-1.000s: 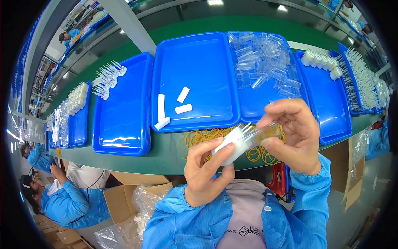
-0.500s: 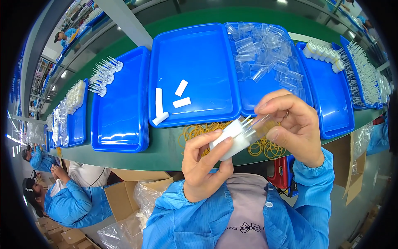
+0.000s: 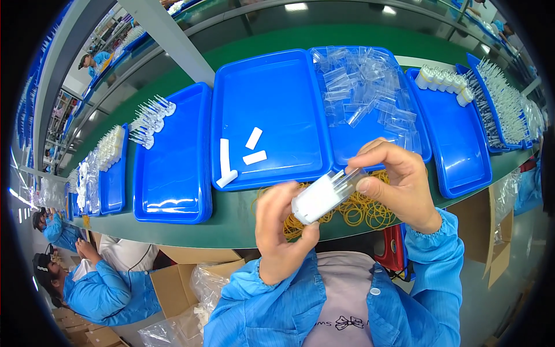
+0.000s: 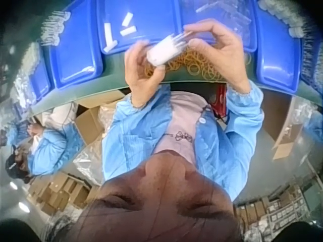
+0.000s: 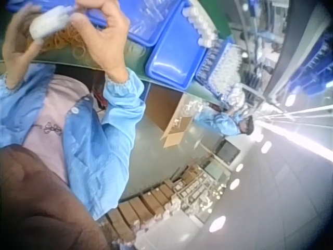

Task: The person assembles plastic components by attaching white pieces and transparent sleeves onto a base by hand, wraps a rubber band around the assembled unit, and places it onto a tray.

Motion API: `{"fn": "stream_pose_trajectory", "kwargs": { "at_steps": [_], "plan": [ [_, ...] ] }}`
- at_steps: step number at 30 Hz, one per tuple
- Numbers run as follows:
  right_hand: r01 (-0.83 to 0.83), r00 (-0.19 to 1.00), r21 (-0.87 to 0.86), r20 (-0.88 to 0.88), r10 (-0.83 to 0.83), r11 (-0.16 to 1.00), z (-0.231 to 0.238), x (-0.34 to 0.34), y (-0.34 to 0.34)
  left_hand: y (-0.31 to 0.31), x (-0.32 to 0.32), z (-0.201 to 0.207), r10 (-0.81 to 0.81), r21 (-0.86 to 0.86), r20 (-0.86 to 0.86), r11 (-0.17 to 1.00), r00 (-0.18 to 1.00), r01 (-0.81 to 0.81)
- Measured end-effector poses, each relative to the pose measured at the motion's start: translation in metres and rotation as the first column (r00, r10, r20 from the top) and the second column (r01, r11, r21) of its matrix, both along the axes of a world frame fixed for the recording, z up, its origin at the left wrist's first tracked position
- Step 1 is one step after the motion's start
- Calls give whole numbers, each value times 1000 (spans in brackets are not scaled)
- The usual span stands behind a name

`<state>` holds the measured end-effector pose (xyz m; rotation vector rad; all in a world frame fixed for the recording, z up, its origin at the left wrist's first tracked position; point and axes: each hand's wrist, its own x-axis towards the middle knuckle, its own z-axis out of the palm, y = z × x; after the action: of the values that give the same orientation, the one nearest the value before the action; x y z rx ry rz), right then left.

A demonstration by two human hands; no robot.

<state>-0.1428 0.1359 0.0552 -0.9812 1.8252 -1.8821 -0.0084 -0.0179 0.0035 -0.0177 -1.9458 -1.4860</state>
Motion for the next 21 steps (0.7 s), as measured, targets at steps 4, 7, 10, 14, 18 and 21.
{"fn": "stream_pose_trajectory", "kwargs": {
  "at_steps": [4, 7, 10, 14, 18, 21],
  "plan": [
    [85, 973, -8, -214, -85, 996, 0, -1, 4, -4, -7, 4, -216, 623, 56, 771, 975, 135],
    [103, 961, -16, -258, -104, 995, 0, -1, 2, -10, -5, -12, -302, 734, 75, 661, 950, 152],
    [99, 973, -39, -206, -105, 994, 1, 2, 2, -11, -4, -11, -332, 793, 43, 586, 942, 170],
    [135, 974, -32, -182, -138, 990, -3, 4, 6, -10, -4, -4, -258, 727, -18, 660, 966, 189],
    [208, 939, -85, -263, -223, 974, -3, 12, 7, -8, -2, -6, -239, 653, -63, 724, 969, 222],
    [184, 887, -70, -418, -196, 980, 3, 21, 7, -6, 1, -8, -257, 656, -106, 708, 960, 262]
  ]
}}
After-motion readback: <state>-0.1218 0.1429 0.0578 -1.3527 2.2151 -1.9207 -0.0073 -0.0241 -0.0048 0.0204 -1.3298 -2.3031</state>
